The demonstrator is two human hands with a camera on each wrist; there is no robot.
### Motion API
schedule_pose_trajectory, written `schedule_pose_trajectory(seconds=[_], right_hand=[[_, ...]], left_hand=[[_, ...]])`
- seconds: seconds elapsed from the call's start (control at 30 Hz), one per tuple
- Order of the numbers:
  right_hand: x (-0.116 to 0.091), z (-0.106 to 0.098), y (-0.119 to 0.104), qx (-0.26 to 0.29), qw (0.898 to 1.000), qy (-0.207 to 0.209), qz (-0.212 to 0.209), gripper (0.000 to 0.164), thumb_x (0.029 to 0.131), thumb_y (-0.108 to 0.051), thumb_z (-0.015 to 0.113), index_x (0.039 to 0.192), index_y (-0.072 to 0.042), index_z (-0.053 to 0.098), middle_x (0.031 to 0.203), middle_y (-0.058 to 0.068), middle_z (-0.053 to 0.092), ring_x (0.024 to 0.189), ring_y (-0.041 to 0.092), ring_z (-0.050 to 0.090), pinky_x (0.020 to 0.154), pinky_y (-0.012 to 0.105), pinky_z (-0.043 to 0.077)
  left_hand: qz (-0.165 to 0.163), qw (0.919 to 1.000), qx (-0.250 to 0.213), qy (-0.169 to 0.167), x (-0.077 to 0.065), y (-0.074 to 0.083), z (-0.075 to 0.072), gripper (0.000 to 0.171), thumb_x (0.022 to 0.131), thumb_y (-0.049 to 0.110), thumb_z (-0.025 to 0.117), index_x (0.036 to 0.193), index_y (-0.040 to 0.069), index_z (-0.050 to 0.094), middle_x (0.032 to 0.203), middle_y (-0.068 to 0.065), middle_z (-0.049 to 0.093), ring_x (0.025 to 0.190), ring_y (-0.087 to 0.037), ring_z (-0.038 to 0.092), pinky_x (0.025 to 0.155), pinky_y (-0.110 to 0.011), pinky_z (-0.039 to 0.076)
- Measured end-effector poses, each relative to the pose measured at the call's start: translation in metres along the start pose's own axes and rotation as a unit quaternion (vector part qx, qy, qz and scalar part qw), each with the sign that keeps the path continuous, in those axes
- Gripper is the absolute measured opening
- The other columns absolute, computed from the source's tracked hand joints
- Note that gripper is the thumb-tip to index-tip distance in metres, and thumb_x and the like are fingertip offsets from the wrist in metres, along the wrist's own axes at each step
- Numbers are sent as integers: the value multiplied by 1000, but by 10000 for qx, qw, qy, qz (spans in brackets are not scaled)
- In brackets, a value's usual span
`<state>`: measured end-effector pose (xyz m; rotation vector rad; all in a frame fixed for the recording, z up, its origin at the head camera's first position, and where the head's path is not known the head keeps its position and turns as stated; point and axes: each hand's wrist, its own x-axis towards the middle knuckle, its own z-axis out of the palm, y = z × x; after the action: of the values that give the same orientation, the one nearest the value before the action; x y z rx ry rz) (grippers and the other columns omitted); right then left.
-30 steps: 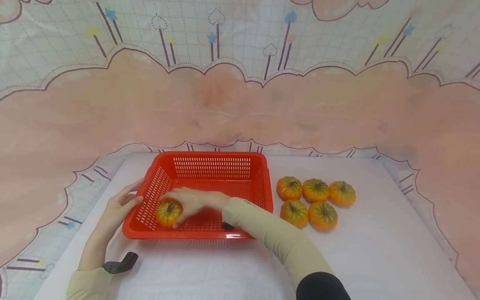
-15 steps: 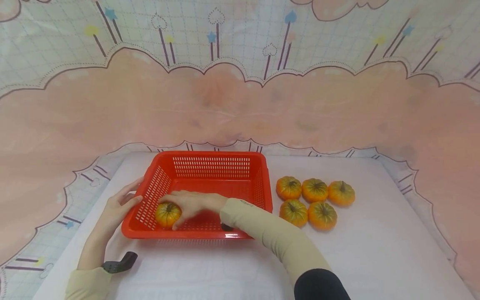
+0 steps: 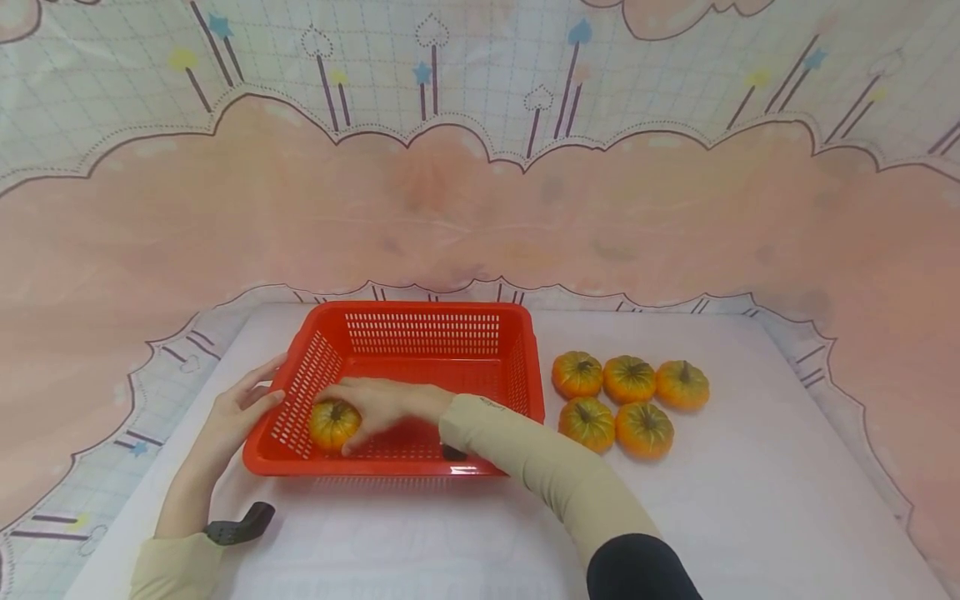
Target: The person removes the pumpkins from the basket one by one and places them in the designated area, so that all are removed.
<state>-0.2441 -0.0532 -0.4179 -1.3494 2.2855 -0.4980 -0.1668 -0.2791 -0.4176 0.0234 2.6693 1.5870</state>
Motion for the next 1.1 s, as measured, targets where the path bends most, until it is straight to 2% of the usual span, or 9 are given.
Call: schedule_pose_trajectory(seconds=[0.37, 0.83, 1.1], right_hand=[[-7, -14, 1, 131, 9996, 239, 11, 77, 78, -41, 77, 143, -28, 37, 135, -2, 46, 121, 11, 47, 97, 24, 48], [-30, -43, 0, 50, 9978, 562, 356, 78, 79, -40, 77, 144, -26, 37, 138, 0, 46, 122, 14, 47, 101, 31, 46], [-48, -63, -1, 166, 9963, 777, 321, 77, 79, -35, 78, 144, -19, 39, 140, 2, 47, 127, 16, 45, 107, 33, 41]], left_hand=[[57, 10000, 55, 11, 0, 0, -1, 61, 98, 35, 52, 152, 21, 28, 151, -14, 36, 98, 15, 48, 82, -18, 54], [-80, 9998, 145, 54, 0, 2, 0, 62, 97, 37, 52, 153, 24, 27, 151, -12, 38, 101, 7, 49, 84, -27, 56], [10, 9999, 143, 48, 1, 0, 0, 61, 98, 36, 52, 152, 22, 28, 149, -14, 39, 97, 13, 48, 81, -17, 53]])
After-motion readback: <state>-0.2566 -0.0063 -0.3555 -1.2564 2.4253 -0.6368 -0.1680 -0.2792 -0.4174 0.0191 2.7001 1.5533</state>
